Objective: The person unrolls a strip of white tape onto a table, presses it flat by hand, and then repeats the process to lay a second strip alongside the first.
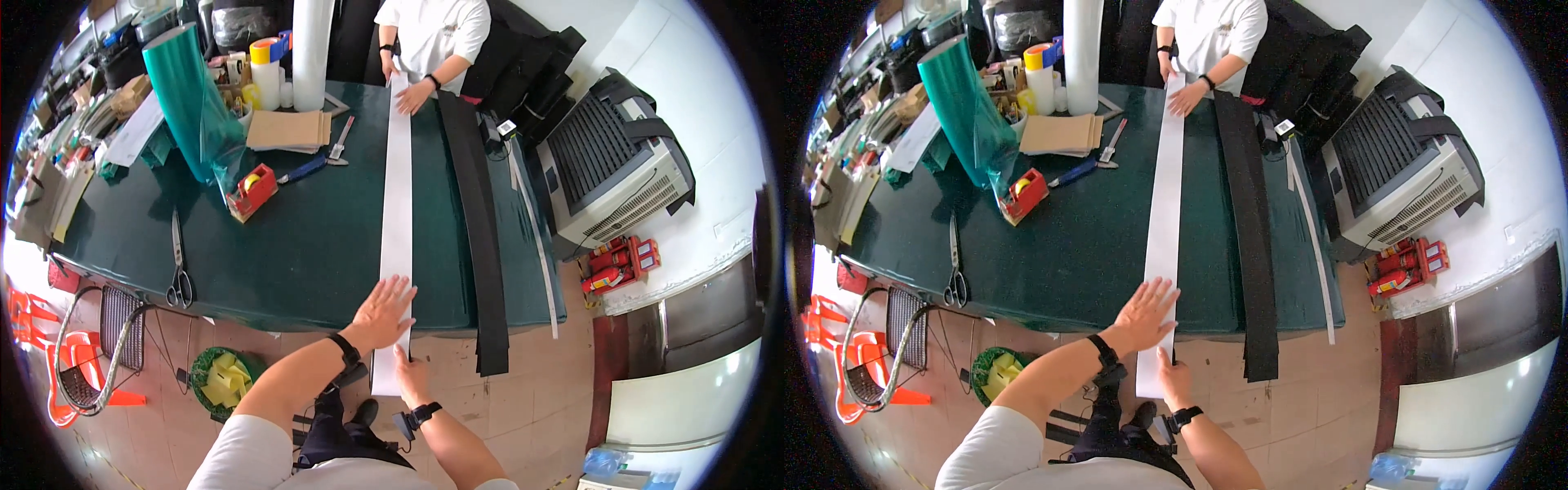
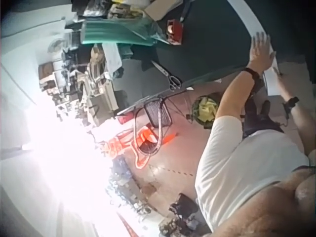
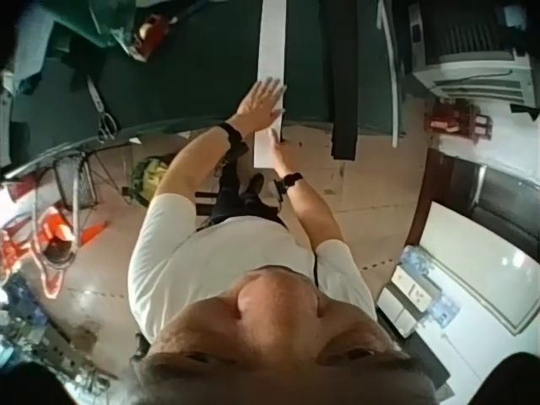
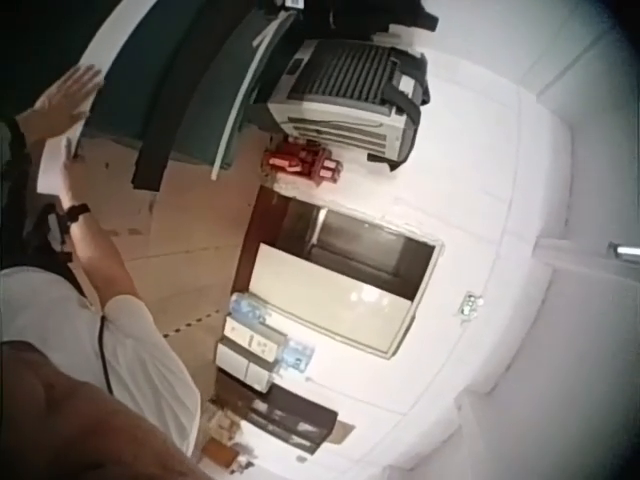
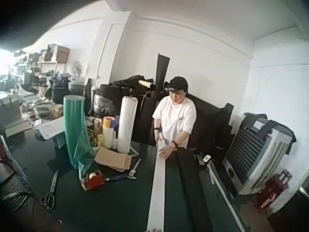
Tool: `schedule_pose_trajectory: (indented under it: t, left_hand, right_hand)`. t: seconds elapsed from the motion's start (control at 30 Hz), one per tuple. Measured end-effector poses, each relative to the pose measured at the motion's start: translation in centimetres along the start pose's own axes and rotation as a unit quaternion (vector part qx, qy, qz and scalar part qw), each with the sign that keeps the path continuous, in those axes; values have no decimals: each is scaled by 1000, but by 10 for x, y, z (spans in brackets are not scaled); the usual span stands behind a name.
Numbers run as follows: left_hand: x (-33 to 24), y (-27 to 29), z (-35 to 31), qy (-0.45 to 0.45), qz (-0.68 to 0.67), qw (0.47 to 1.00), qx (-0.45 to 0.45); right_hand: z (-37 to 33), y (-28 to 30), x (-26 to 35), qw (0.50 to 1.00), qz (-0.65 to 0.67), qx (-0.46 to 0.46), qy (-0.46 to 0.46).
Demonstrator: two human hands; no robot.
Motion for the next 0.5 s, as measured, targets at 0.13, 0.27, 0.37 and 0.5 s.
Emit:
schedule_pose_trajectory:
  t: [0.13,0.27,0.37,0.5]
  left_hand:
    - [-1,-21,5,7,10,999,32]
    - [12,-14,25,10,11,997,78]
    - [57,-17,61,32,42,996,78]
    - [141,-11,129,68,88,990,81]
  right_hand:
    - [-1,0,-5,1000,-1,15,-3]
    - [2,4,-15,999,-28,-9,11]
    - [4,0,-15,998,-58,-21,16]
    - [-12,8,4,995,-91,-13,29]
Point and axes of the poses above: each hand's wrist, its own z-axis towards the middle knuckle, its own y-axis out of the back of the hand, x = y × z, the point moved 1 cm from there along z, towards the middle knuckle, and after that the axes turned 13 degrees about -y, right-handed, at the moved point
